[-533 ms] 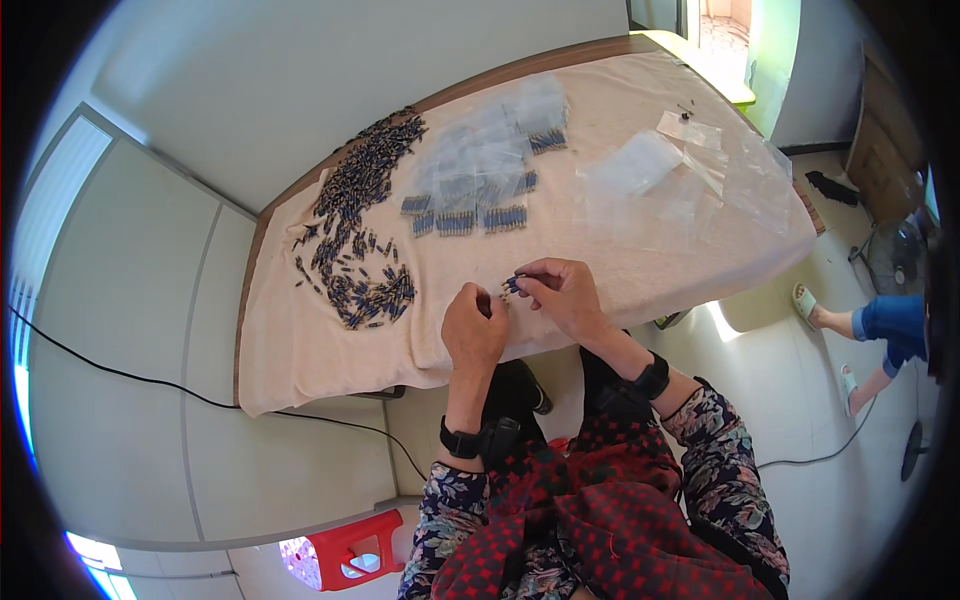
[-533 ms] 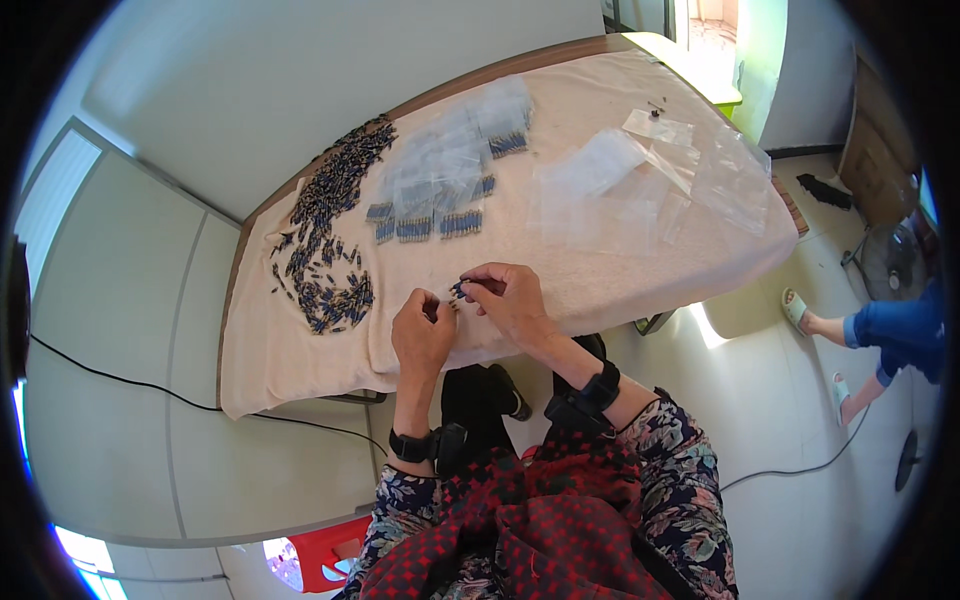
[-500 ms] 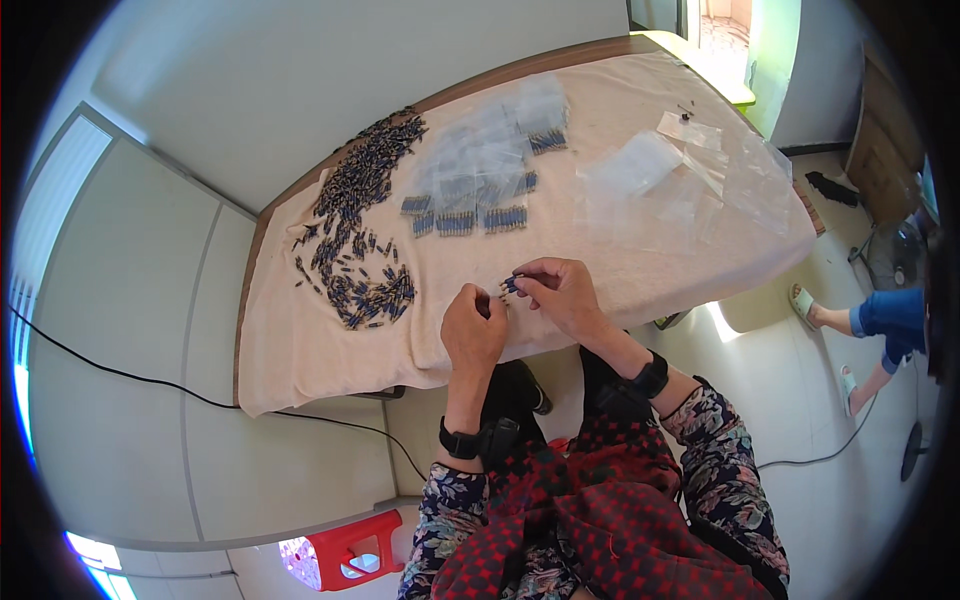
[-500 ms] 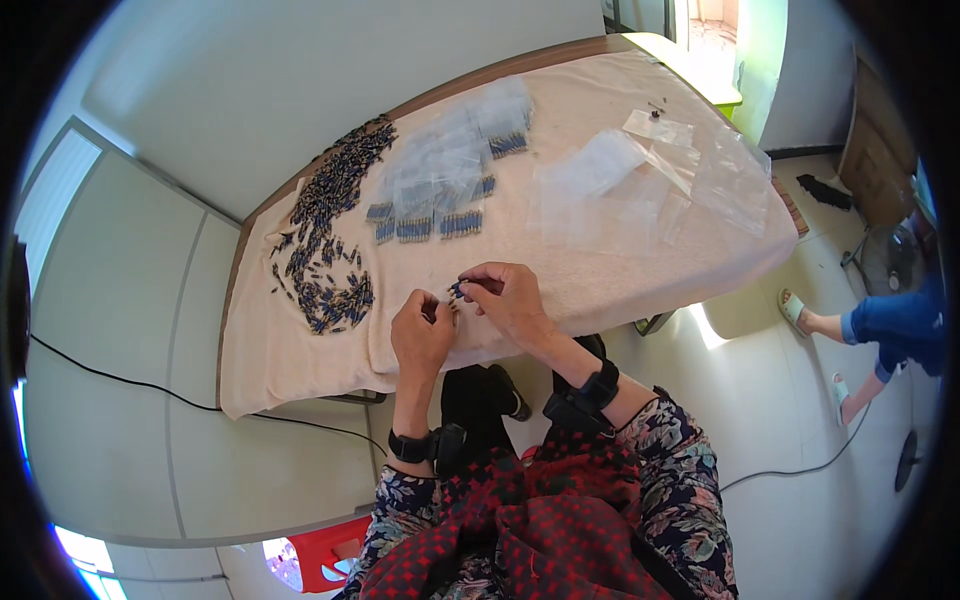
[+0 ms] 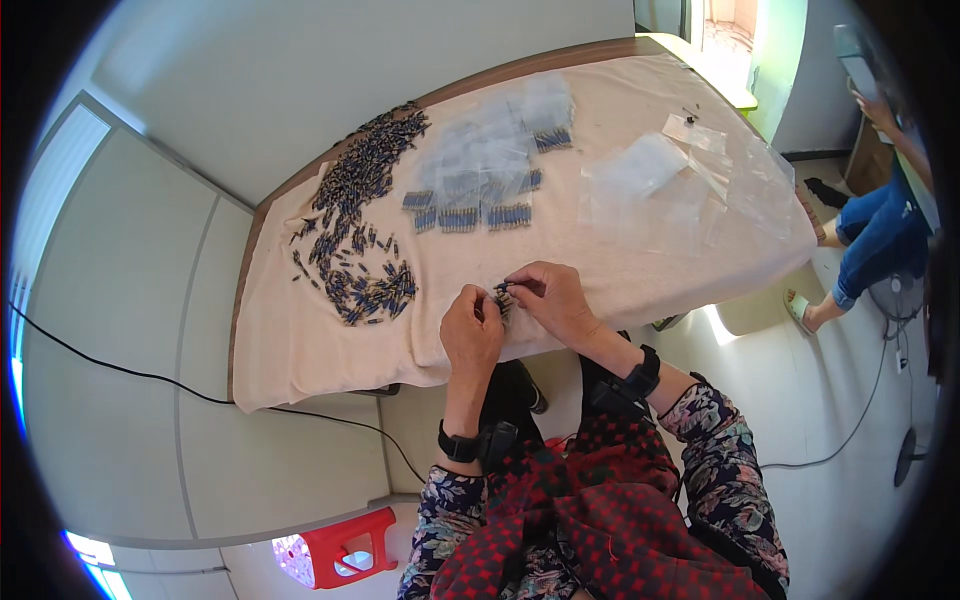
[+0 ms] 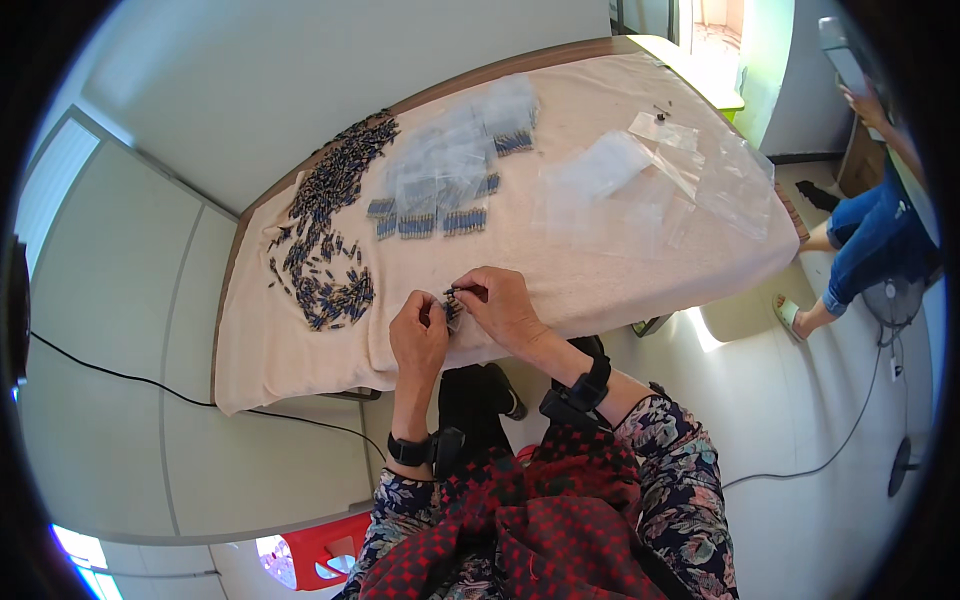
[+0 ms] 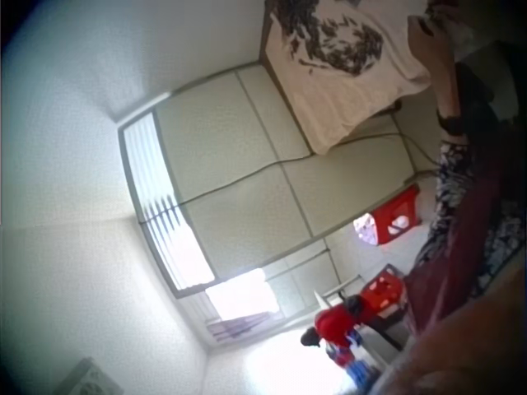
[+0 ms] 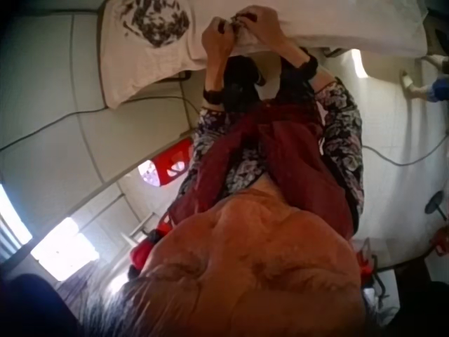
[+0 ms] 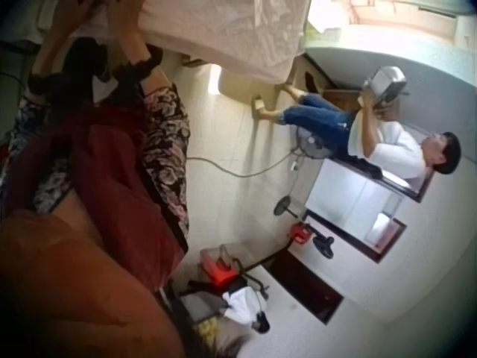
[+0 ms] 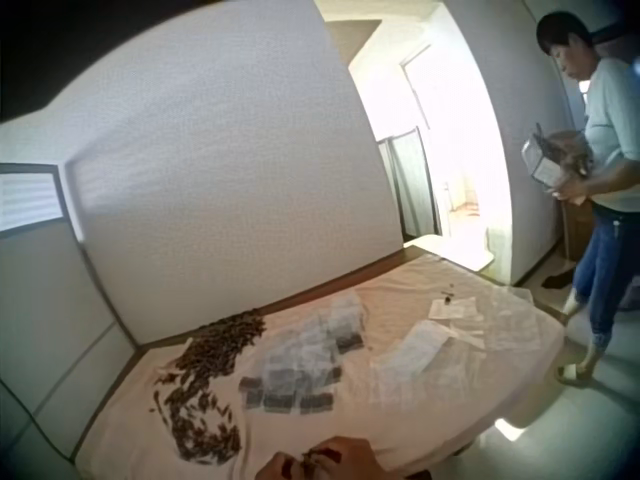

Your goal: The person picks up small electronic components from a pile on the table, gathers them into a small group, and slides them into a plastic bag. They then seal the bag and place it onto a stack of other filled bags.

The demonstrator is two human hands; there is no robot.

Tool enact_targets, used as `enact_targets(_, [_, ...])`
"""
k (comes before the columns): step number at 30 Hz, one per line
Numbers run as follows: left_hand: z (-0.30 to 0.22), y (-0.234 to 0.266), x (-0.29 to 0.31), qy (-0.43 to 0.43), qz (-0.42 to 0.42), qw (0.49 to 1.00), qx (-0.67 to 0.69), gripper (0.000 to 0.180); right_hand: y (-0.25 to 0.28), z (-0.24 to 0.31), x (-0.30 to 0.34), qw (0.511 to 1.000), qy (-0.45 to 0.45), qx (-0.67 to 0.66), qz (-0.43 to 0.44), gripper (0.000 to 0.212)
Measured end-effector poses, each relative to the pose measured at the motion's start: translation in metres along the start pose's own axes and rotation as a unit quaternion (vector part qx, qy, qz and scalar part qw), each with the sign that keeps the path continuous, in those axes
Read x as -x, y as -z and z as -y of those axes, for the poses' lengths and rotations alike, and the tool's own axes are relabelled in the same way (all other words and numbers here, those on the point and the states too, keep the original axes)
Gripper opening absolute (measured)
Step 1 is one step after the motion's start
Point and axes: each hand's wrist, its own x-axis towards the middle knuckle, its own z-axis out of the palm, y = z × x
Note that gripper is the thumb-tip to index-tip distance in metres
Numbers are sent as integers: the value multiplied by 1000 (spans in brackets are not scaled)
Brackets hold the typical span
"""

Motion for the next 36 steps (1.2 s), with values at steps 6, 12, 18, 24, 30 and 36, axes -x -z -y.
enact_targets(6, [5, 0, 3, -25, -5, 1000, 11, 4, 1, 2, -2, 999, -18, 39, 11, 13])
enact_targets(12, [3, 2, 4, -47, -10, 998, 47, 4, 0, -1, -6, 996, 31, 72, 49, 13])
enact_targets(18, [9, -1, 2, -120, -19, 991, 63, 7, -1, 1, -9, 993, 30, 94, 63, 14])
enact_targets(24, [25, -6, -1, -161, -38, 974, 154, 8, -6, 3, -14, 989, 15, 125, 75, 14])
enact_targets(30, [22, -8, 3, -70, -10, 972, 222, 9, -3, 0, -9, 922, 213, 312, 84, 15])
enact_targets(36, [17, 0, 13, -68, -22, 978, 197, 17, -1, 6, -6, 978, 111, 163, 73, 20])
